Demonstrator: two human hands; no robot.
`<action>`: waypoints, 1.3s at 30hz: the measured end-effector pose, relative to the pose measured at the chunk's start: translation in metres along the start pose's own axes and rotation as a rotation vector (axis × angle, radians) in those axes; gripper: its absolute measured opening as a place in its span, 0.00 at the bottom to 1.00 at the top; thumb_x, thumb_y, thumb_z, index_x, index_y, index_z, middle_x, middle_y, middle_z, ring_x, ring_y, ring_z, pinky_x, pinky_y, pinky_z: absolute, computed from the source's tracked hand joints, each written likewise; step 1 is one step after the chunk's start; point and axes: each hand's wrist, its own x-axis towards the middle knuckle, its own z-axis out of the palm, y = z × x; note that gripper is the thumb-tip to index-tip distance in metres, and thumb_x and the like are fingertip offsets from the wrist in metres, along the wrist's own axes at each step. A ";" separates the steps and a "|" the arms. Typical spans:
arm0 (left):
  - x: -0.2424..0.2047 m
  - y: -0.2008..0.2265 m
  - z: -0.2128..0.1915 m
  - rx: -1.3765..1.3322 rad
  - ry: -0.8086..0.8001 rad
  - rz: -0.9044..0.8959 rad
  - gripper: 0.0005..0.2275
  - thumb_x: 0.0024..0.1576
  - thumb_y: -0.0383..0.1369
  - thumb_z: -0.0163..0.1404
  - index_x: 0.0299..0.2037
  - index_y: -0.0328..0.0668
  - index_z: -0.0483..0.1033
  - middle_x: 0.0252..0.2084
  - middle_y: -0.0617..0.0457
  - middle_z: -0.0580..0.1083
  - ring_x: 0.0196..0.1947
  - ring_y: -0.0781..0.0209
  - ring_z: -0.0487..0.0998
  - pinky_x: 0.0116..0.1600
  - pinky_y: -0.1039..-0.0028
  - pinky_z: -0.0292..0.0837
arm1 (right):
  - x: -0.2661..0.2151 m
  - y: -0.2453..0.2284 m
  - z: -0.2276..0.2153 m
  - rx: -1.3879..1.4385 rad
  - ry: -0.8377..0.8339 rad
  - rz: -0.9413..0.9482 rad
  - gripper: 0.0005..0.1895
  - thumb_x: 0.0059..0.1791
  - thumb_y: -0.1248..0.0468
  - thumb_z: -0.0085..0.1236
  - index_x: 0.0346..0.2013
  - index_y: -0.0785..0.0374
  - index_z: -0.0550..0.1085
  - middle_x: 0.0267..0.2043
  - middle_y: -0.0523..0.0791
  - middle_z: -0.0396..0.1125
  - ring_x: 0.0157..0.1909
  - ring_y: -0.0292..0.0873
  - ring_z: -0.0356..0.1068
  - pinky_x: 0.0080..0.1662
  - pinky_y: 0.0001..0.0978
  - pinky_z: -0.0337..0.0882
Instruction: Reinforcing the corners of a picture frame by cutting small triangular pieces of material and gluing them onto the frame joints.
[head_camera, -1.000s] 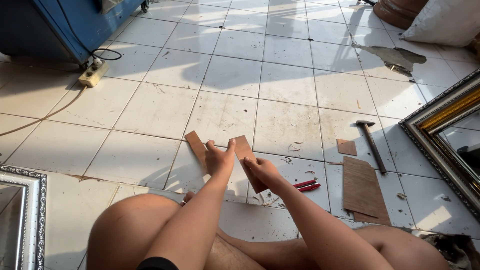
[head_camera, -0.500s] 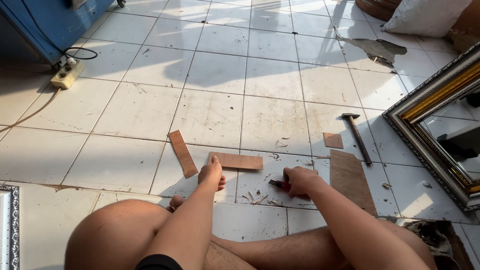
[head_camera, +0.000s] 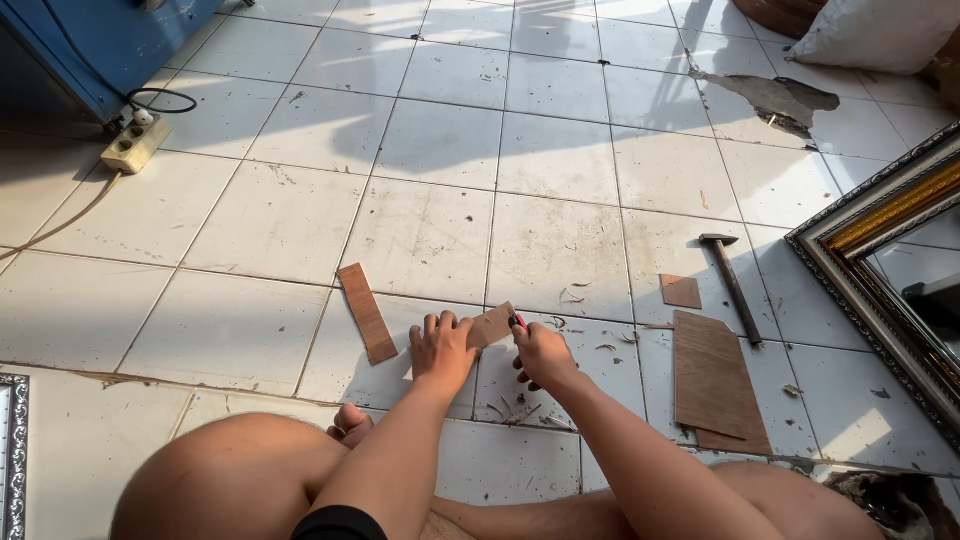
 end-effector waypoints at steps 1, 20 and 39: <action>-0.001 -0.001 0.002 0.000 0.002 -0.005 0.16 0.50 0.39 0.50 0.49 0.55 0.65 0.43 0.57 0.63 0.49 0.58 0.61 0.54 0.59 0.55 | 0.005 -0.002 0.007 -0.002 -0.003 -0.004 0.21 0.49 0.52 0.29 0.42 0.64 0.65 0.27 0.50 0.69 0.25 0.43 0.71 0.25 0.32 0.74; 0.018 -0.010 0.039 -0.330 -0.027 -0.104 0.11 0.52 0.42 0.47 0.42 0.62 0.60 0.44 0.62 0.53 0.52 0.54 0.51 0.56 0.53 0.46 | 0.086 0.029 0.058 -0.990 0.066 -0.542 0.14 0.48 0.67 0.32 0.33 0.70 0.68 0.26 0.47 0.61 0.29 0.51 0.70 0.27 0.42 0.71; 0.035 -0.003 0.020 -0.243 -0.262 -0.050 0.09 0.52 0.42 0.45 0.42 0.58 0.67 0.42 0.56 0.60 0.49 0.55 0.56 0.50 0.62 0.52 | 0.008 0.034 -0.005 -0.100 0.174 -0.083 0.31 0.40 0.51 0.57 0.54 0.56 0.62 0.50 0.51 0.58 0.51 0.51 0.62 0.46 0.36 0.65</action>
